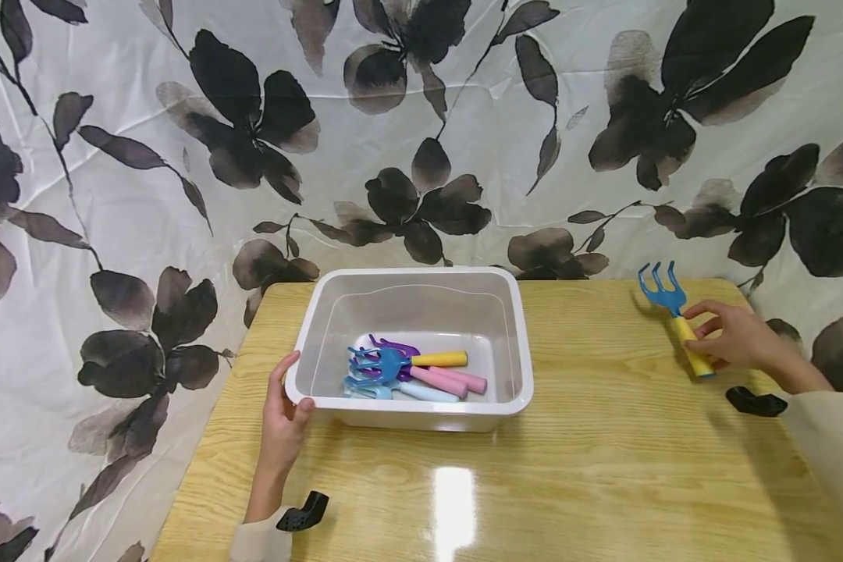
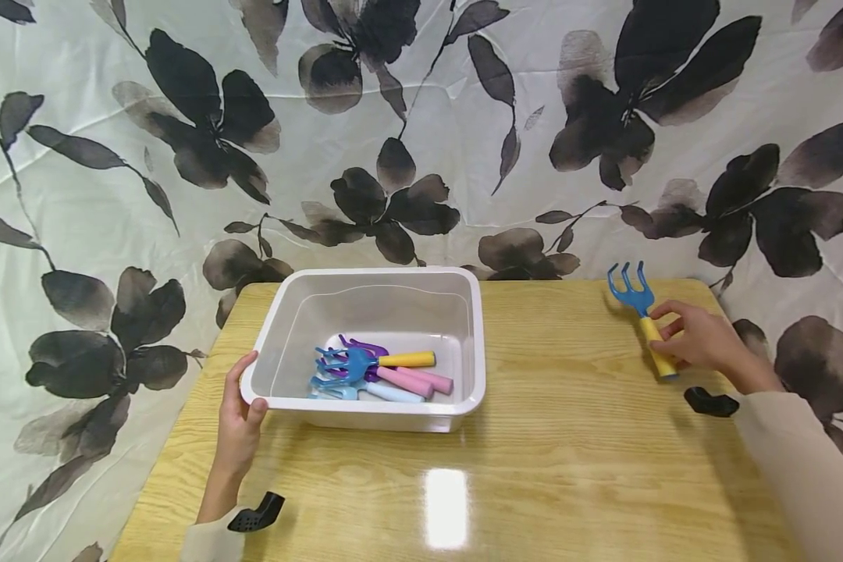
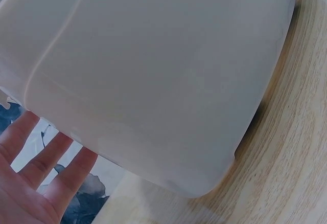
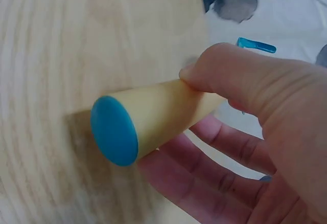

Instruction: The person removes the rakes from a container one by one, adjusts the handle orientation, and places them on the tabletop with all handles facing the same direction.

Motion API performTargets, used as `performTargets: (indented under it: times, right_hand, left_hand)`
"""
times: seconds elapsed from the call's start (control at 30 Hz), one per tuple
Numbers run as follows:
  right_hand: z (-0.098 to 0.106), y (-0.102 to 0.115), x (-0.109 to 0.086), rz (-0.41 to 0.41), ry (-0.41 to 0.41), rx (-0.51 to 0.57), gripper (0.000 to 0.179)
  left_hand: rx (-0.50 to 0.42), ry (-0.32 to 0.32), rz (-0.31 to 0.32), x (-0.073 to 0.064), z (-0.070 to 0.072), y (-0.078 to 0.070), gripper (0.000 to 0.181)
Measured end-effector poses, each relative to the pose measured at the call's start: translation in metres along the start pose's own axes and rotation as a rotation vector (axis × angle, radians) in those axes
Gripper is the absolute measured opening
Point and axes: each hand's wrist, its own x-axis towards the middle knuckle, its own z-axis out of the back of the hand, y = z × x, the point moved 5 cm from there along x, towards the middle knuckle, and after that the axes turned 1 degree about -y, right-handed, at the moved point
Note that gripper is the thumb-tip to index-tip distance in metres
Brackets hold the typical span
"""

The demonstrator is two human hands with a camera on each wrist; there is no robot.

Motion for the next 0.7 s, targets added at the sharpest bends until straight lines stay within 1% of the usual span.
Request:
performTargets:
  times: [0.1,0.17,0.33,0.57,0.7]
  right_hand:
    - [-0.005,-0.013,0.004,-0.014,0.005,-0.026,0.057]
    - [-0.007,-0.019,0.007,-0.018,0.01,-0.026,0.057]
    - [-0.01,-0.028,0.011,-0.028,0.039,-0.018,0.057]
    - [-0.011,-0.026,0.015,-0.03,0.064,-0.064,0.057]
    - [-0.01,-0.022,0.018,-0.031,0.069,-0.06,0.056]
  left_hand:
    - [0.006,-0.001,0.016,-0.001,0.0,0.0,0.065]
    - [0.008,-0.001,0.027,-0.002,0.0,0.0,0.065]
    - [0.001,-0.002,0.036,-0.004,-0.001,0.002,0.064]
    - [0.011,-0.01,0.032,-0.004,0.0,0.003,0.064]
    - [0.014,-0.016,0.037,-0.003,0.0,0.002,0.064]
